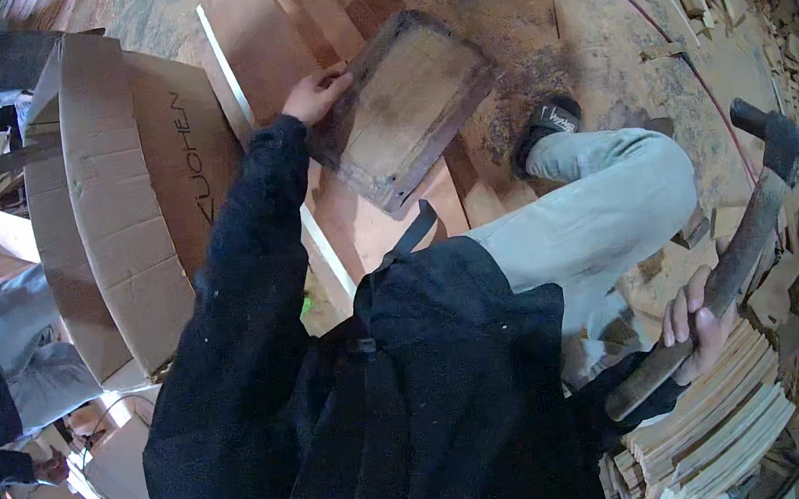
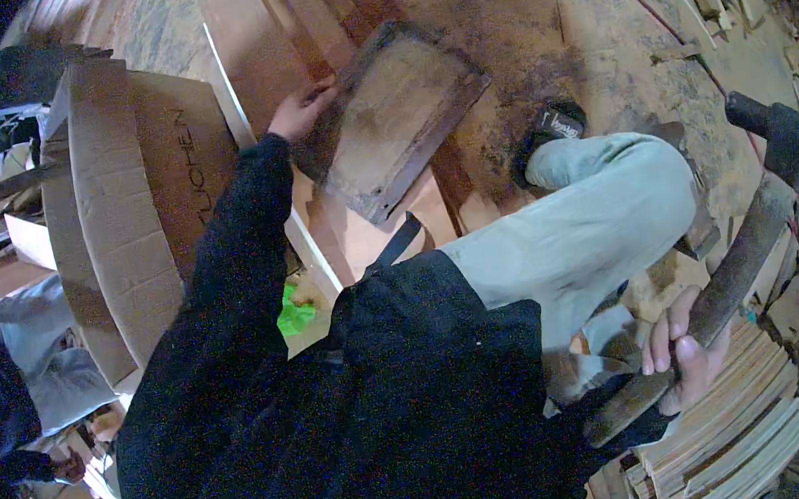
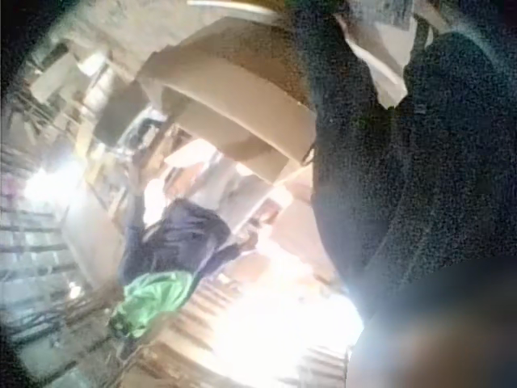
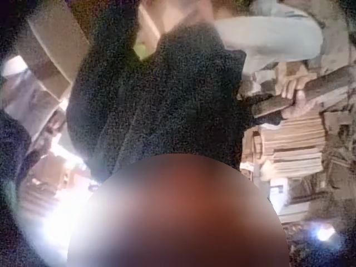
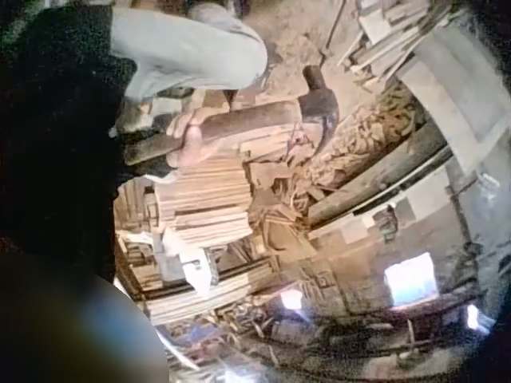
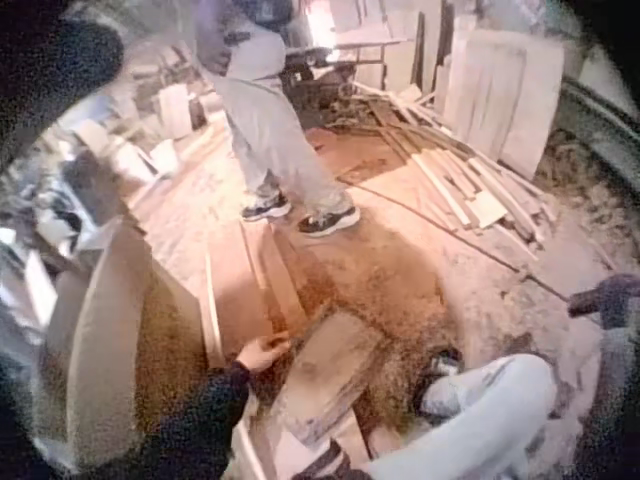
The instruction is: Hammering wooden pieces together to construct a small box or frame.
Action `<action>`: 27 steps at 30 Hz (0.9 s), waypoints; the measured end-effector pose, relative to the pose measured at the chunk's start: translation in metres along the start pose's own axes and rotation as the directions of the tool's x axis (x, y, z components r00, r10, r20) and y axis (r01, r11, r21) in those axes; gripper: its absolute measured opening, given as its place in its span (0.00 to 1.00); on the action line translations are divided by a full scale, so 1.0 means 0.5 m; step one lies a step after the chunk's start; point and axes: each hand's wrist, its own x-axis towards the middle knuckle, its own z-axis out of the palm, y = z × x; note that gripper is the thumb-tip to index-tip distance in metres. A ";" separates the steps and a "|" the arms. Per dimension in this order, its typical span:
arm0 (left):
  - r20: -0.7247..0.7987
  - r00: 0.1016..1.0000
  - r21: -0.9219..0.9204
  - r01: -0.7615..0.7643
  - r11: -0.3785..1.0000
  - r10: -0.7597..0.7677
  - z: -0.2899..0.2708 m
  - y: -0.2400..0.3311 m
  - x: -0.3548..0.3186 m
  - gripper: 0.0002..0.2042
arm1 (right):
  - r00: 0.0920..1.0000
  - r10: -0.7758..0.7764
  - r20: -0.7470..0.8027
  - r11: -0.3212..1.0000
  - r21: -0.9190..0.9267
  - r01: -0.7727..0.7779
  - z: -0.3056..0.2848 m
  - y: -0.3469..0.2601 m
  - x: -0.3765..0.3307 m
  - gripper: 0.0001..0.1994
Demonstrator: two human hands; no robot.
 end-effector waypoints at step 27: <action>0.034 0.991 -0.424 0.133 0.896 -0.131 0.012 0.059 -0.052 0.29 | 0.935 0.023 -0.355 0.993 -0.099 -0.062 -0.026 0.025 -0.099 0.35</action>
